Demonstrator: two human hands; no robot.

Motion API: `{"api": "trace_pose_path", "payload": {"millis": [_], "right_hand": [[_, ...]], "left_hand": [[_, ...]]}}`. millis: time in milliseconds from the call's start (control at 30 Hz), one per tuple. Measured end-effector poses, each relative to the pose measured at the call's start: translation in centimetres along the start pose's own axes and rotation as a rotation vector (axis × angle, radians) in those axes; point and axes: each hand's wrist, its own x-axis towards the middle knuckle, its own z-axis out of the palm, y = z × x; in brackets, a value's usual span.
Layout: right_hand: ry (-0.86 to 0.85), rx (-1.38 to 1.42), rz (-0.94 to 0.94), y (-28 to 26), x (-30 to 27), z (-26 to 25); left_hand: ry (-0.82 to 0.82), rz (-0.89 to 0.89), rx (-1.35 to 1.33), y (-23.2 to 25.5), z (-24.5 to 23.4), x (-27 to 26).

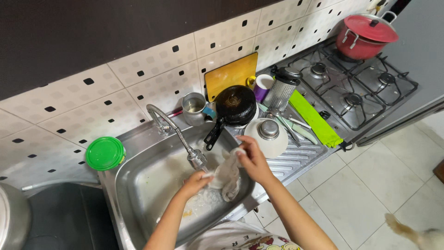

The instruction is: The person cleans a plastic container using a scouring pad, then wipes a cloth in a sink and wipes down a kitchen counter and several containers.

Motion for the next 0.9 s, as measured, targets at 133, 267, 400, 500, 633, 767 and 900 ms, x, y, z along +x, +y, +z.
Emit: {"api": "trace_pose_path", "payload": {"millis": [133,267,400,500,633,767,900], "right_hand": [[-0.345,-0.512,0.214,3.2,-2.6,1.4],[-0.669,-0.713,0.301,7.1,-4.9,4.3],[-0.484,-0.273,0.389,10.2,-3.4,4.6],[-0.372,-0.182,0.384,8.1,-1.7,4.8],[-0.712,0.036,0.28,6.0,-1.4,4.3],[-0.778,0.008,0.462,6.8,-1.3,4.6],[-0.375,0.274,0.743,7.4,-1.3,5.4]], "left_hand": [[0.214,-0.04,-0.534,1.3,0.8,1.0],[0.139,-0.082,-0.893,7.3,1.0,-3.0],[0.097,-0.01,-0.836,5.9,0.9,-3.2],[0.099,0.066,-0.883,3.9,0.8,-3.0],[0.063,0.099,-0.866,2.2,0.0,-2.5],[0.072,0.111,-0.874,3.2,-1.9,-3.7],[0.016,0.156,-0.6,5.7,-1.4,-5.1]]}}
